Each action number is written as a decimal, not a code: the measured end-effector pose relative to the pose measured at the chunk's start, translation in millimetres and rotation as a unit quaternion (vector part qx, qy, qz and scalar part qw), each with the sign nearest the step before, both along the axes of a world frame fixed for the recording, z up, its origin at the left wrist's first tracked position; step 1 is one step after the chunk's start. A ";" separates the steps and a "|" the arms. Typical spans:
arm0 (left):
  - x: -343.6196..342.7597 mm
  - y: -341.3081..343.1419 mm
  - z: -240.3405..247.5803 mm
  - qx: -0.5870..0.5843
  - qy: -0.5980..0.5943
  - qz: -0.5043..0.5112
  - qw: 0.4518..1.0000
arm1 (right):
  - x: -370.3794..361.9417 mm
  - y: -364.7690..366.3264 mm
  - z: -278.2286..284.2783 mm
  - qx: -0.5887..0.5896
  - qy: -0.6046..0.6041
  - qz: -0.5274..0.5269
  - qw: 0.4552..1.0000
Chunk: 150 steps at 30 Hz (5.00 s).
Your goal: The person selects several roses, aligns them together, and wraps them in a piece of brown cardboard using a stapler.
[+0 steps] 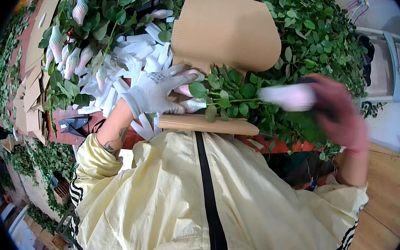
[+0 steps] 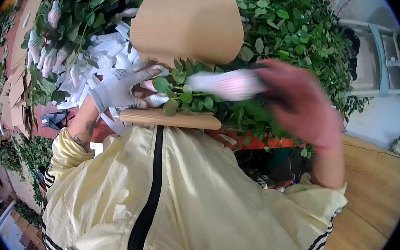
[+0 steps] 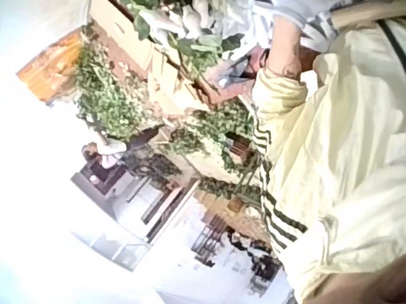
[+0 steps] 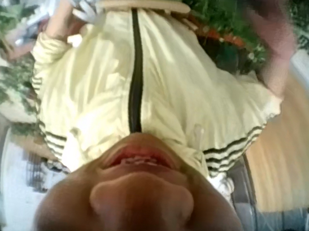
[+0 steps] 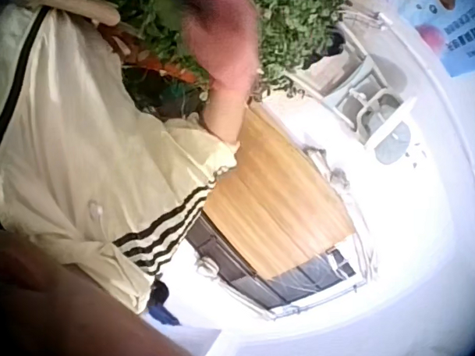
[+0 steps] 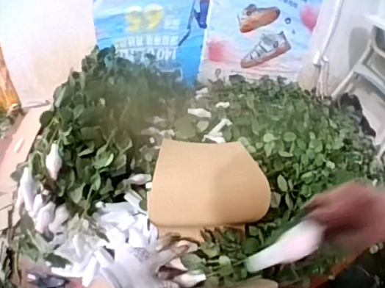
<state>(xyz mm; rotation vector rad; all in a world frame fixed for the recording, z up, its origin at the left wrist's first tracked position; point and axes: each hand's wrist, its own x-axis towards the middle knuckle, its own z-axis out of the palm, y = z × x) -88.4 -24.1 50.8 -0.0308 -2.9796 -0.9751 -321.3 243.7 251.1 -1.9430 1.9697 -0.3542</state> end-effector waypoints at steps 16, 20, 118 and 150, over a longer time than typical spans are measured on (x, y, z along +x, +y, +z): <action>-12.4 16.2 -23.8 -0.024 0.025 0.022 0.999 | 56.3 -34.7 -139.9 0.158 0.269 0.004 0.950; -13.8 16.3 -29.0 0.006 0.072 0.015 0.997 | 39.5 -23.0 -93.8 0.108 0.196 -0.089 0.971; 2.8 11.5 -13.8 -0.069 -0.093 -0.048 0.992 | 78.8 -92.8 -201.1 0.152 0.049 0.108 0.981; -1.0 11.7 16.6 0.031 -0.102 -0.036 0.994 | 74.7 -86.8 -200.4 0.094 0.153 0.080 0.981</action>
